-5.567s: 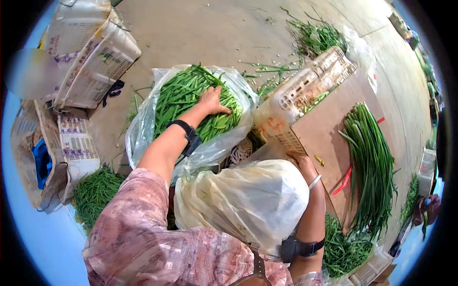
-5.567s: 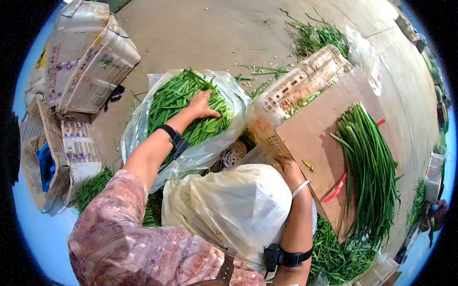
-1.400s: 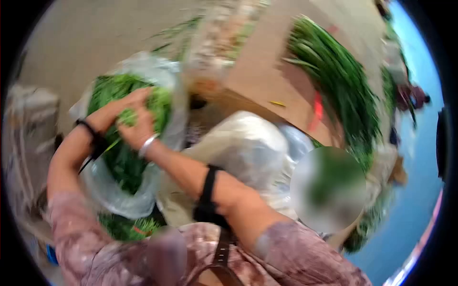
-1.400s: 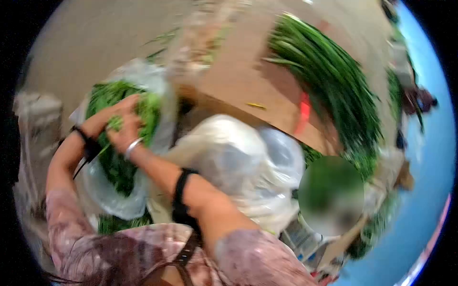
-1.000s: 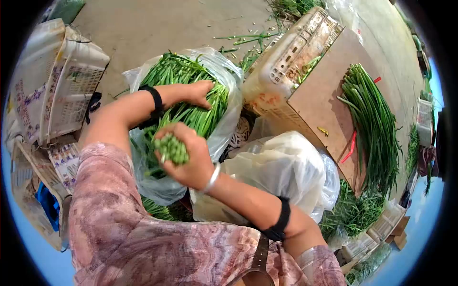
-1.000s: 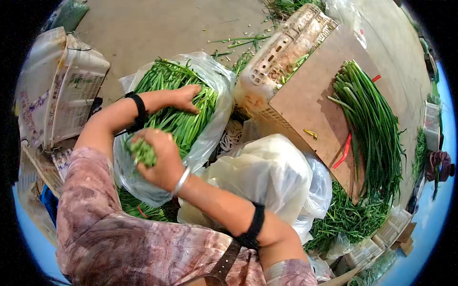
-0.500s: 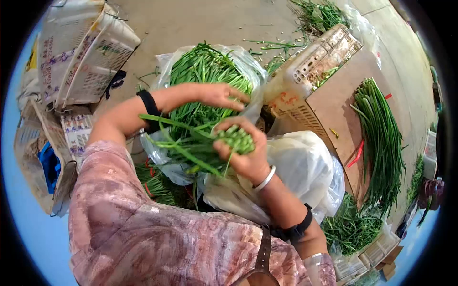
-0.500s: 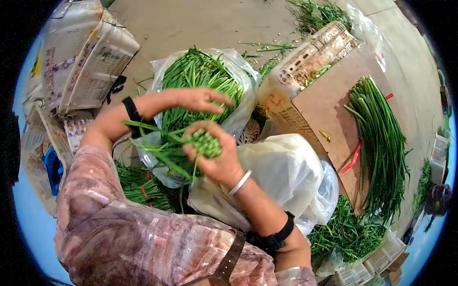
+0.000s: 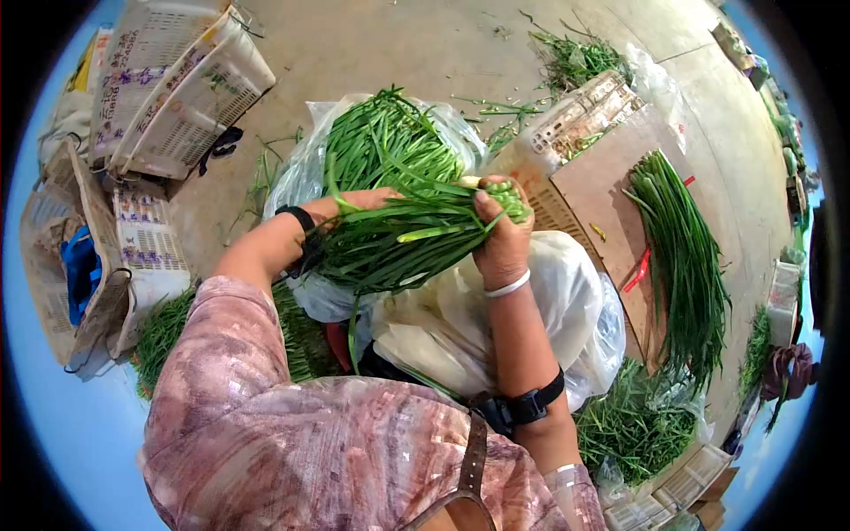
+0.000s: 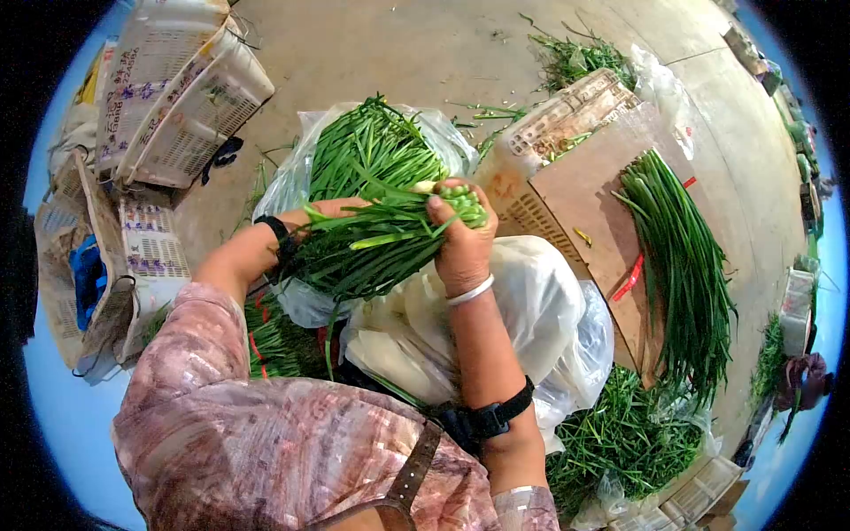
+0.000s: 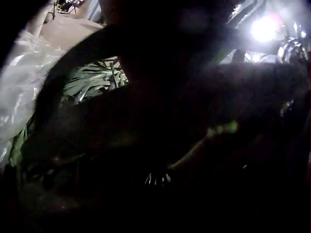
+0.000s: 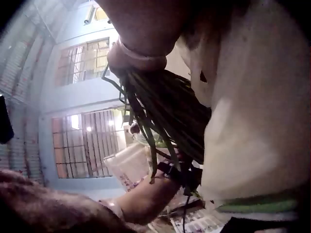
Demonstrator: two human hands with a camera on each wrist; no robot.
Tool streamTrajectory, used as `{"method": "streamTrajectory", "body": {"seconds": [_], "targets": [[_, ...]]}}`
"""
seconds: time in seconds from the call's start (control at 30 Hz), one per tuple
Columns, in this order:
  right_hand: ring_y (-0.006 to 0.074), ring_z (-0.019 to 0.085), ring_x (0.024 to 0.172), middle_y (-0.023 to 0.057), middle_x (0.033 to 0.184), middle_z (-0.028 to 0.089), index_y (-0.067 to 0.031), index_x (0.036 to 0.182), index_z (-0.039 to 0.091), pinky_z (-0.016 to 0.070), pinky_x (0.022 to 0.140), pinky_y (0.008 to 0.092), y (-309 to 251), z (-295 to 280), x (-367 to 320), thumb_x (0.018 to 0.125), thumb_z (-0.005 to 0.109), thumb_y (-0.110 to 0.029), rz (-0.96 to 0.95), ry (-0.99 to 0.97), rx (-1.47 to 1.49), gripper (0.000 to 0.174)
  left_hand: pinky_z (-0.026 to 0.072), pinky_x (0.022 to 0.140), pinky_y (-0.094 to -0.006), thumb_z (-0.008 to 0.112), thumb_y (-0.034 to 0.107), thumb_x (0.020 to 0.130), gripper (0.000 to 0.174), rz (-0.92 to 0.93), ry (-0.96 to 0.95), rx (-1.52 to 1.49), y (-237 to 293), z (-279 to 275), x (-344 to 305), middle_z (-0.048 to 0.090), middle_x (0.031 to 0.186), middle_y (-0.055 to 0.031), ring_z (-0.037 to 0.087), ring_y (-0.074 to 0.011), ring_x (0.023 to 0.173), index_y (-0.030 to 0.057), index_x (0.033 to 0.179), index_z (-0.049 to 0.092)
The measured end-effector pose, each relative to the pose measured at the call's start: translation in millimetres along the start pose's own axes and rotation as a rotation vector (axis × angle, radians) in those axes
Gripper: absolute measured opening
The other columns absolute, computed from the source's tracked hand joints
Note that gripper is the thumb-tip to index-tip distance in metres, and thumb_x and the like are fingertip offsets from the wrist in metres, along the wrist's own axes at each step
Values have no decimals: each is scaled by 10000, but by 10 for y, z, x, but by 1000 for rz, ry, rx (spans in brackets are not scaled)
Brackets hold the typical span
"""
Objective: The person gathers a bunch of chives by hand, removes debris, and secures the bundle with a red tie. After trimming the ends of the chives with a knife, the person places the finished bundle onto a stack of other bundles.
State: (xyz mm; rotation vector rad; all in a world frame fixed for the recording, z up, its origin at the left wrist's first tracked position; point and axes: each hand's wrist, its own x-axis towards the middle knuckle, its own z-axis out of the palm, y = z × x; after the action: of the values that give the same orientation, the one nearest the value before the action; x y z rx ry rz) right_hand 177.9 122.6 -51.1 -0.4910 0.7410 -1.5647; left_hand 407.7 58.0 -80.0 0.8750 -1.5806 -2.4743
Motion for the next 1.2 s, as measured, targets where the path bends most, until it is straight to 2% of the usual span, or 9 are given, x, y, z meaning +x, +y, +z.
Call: {"method": "streamTrajectory", "body": {"seconds": [0.1,0.13,0.27,0.5,0.6,0.8,0.87,1.03,1.2], "targets": [[119,573,715,42,830,585,-6,951,562,472,658,224,-171,-37,-57,739,647,25,-63,36,-2,230,470,875,-288,555,190,891,400,441,70,395,-709,-384,291,548,1210,-61,558,-149,1033,48,1256,471],[131,585,749,63,847,600,-8,960,560,483,681,237,-206,-77,-69,739,652,25,-77,20,-6,241,469,876,-307,542,188,900,382,148,88,-190,-1614,-1224,689,559,1192,-77,559,-154,1033,32,1243,479],[157,600,772,85,885,624,-9,965,563,505,715,272,-172,-231,-76,741,646,36,-48,109,-6,243,455,902,-343,481,362,919,452,431,382,-253,-483,-505,345,584,1136,-133,562,-234,1049,16,1208,507],[140,581,786,41,878,611,-16,950,580,473,734,253,-12,-256,-30,742,644,26,-85,100,-114,222,446,889,-310,507,425,893,553,442,195,-489,117,31,-111,627,1046,-132,580,-208,1022,-37,1196,510],[127,574,778,34,881,607,-15,976,588,463,719,240,-8,-224,-34,741,649,16,-112,84,-137,245,477,823,-293,600,245,870,352,411,502,156,23,24,-107,664,843,-82,628,-174,854,1,1123,584],[109,574,788,34,898,611,-8,1012,595,457,720,228,-56,-249,-51,743,647,1,-114,66,-179,274,509,774,-323,569,220,881,269,675,1028,-259,138,-265,-449,669,848,-129,643,-188,789,-13,1004,621],[109,576,792,34,899,612,-6,1006,596,458,723,225,-47,-224,-72,742,646,2,-123,57,-202,269,495,808,-319,534,223,898,283,640,1331,65,627,9,-736,672,878,-129,640,-179,820,-16,1027,611],[95,577,786,36,895,617,11,995,598,462,721,214,-78,63,-155,747,642,5,-109,-117,-302,252,446,848,-265,450,190,935,314,493,704,933,848,522,-95,655,986,-101,591,-140,936,-10,1152,558],[85,575,763,30,872,624,8,985,597,471,701,215,-80,-8,-170,749,672,-8,-135,-13,-288,247,356,959,-271,376,476,939,577,359,295,128,665,981,355,545,1175,-77,490,-153,1060,-10,1224,504]]}}
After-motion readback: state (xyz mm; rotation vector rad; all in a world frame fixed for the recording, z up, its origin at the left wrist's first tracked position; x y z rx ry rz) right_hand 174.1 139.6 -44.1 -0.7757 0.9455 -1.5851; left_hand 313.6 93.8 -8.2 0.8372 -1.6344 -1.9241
